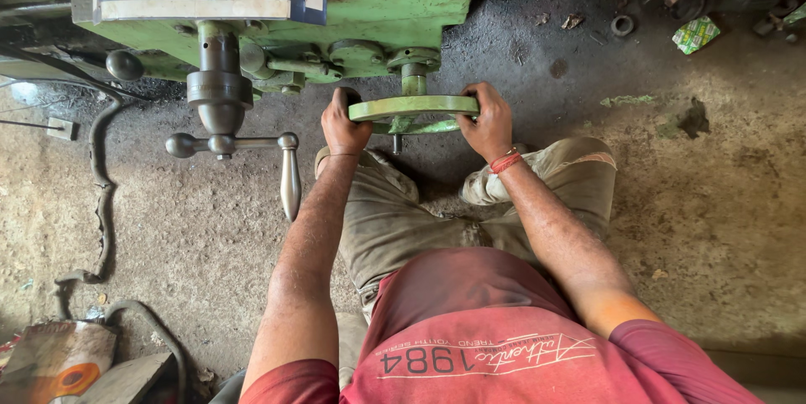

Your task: The person sits on the floor and turns a green handwheel on a milling machine with both hands. The camera remains fixed in a first-person view, showing the hands and the machine's controls throughout the clip.

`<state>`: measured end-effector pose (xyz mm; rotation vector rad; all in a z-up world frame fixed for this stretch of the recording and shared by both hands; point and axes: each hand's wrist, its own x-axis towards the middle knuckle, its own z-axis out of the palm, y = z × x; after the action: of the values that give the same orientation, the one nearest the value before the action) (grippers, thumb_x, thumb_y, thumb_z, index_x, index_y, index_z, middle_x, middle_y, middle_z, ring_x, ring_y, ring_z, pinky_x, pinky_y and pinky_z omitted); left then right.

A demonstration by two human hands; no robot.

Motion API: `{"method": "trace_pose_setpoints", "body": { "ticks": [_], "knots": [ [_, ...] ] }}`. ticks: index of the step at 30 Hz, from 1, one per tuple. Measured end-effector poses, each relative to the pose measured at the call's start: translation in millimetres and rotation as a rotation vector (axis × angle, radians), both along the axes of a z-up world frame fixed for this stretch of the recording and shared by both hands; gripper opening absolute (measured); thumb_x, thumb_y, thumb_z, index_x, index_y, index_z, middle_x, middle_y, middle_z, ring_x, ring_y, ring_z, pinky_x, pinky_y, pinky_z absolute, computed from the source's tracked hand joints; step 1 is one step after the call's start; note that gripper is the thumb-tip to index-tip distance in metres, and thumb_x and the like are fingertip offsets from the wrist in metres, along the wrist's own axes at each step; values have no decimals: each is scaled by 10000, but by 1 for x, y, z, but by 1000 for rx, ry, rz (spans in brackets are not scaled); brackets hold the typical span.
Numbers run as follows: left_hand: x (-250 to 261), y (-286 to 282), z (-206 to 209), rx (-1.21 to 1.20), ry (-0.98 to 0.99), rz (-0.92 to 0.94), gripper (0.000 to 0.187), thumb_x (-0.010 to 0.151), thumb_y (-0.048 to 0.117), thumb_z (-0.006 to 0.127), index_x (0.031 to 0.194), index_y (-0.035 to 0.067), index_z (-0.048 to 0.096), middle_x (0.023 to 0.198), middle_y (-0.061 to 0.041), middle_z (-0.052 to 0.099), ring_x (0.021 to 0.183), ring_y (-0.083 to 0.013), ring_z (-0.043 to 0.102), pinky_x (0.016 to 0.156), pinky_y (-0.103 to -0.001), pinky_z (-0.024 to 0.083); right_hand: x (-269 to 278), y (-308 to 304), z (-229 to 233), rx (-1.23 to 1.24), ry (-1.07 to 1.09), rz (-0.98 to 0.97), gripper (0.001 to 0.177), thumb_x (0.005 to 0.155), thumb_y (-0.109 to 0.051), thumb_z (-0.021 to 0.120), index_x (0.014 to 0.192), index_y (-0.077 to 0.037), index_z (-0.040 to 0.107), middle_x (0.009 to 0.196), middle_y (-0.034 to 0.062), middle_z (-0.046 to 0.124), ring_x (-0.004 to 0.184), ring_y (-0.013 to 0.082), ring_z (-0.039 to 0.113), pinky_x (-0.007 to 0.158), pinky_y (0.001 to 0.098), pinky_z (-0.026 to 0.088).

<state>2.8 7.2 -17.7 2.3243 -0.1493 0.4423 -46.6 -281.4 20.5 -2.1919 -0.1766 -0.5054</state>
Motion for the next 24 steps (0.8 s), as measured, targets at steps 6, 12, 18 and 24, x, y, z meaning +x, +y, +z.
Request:
{"method": "trace_pose_setpoints", "body": {
  "ticks": [6,12,18,24],
  "knots": [
    [1,2,-3,-16,-8,-4,274,739,52,709,969,90,566,883,-133,710,810,-389,709,726,-445,569,1,1,-4,9,-20,-9,260,811,-8,744,1024,-47,600,978,137,673,902,370,683,783,439,539],
    [1,2,-3,-33,-35,-5,269,738,65,713,968,91,577,887,-139,702,830,-410,694,726,-457,557,1,3,-5,7,-26,-15,276,807,-9,742,1037,-54,597,988,133,674,914,372,682,799,444,536],
    [1,3,-5,-55,-61,0,261,745,73,714,968,95,579,889,-131,698,839,-408,689,729,-457,552,2,4,-7,10,-19,-19,288,796,-10,747,1037,-60,599,983,132,671,915,369,682,804,442,537],
    [1,5,-6,-56,-65,-4,259,742,79,724,950,98,572,859,-131,683,813,-404,678,717,-457,543,4,7,-9,10,-50,-34,265,807,-10,723,1036,-55,598,982,137,672,918,380,681,809,449,539]
  ]
}}
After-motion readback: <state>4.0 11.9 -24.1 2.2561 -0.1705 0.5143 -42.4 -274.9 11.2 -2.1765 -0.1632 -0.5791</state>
